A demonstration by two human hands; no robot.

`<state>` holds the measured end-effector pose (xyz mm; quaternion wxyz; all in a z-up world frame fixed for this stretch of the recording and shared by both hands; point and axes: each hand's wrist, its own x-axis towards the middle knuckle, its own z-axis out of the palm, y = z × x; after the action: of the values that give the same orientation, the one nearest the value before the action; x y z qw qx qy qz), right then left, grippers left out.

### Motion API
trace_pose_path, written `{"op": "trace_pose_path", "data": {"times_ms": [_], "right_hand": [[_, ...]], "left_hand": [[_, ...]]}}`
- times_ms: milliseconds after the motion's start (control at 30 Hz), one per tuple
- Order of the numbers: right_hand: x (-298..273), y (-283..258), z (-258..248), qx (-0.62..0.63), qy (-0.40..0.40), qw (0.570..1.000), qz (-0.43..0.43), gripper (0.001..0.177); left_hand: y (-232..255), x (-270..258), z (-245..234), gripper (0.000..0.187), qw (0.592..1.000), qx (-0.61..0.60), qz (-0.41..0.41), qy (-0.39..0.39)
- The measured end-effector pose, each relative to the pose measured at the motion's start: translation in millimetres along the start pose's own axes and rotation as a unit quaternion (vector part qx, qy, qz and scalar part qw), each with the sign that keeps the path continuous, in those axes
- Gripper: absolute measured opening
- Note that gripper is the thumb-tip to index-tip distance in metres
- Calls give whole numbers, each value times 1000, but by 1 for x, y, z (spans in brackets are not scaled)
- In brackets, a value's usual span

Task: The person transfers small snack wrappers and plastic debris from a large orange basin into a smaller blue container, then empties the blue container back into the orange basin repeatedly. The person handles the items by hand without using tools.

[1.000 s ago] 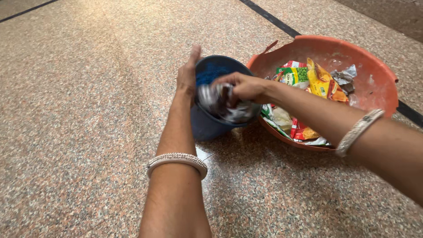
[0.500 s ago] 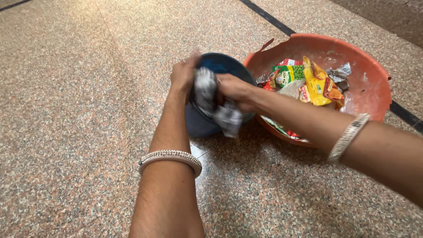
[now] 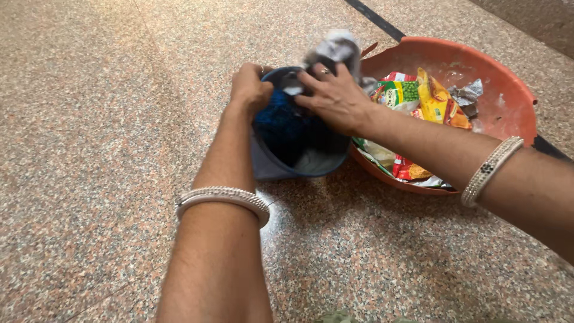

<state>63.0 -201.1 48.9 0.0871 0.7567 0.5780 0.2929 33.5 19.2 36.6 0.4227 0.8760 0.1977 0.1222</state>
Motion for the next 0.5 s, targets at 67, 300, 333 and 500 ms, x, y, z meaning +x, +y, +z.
{"op": "trace_pose_path", "data": {"times_ms": [67, 300, 333, 500], "right_hand": [[-1, -10, 12, 99, -121, 986, 57, 48], [33, -1, 47, 662, 28, 570, 486, 30], [39, -2, 54, 739, 91, 417, 521, 30], [33, -64, 80, 857, 12, 387, 339, 29]], "left_hand": [[4, 4, 10, 41, 999, 37, 32, 4], [0, 18, 21, 44, 994, -38, 60, 80], [-5, 20, 17, 37, 993, -68, 60, 69], [-22, 15, 25, 31, 990, -64, 105, 70]]}}
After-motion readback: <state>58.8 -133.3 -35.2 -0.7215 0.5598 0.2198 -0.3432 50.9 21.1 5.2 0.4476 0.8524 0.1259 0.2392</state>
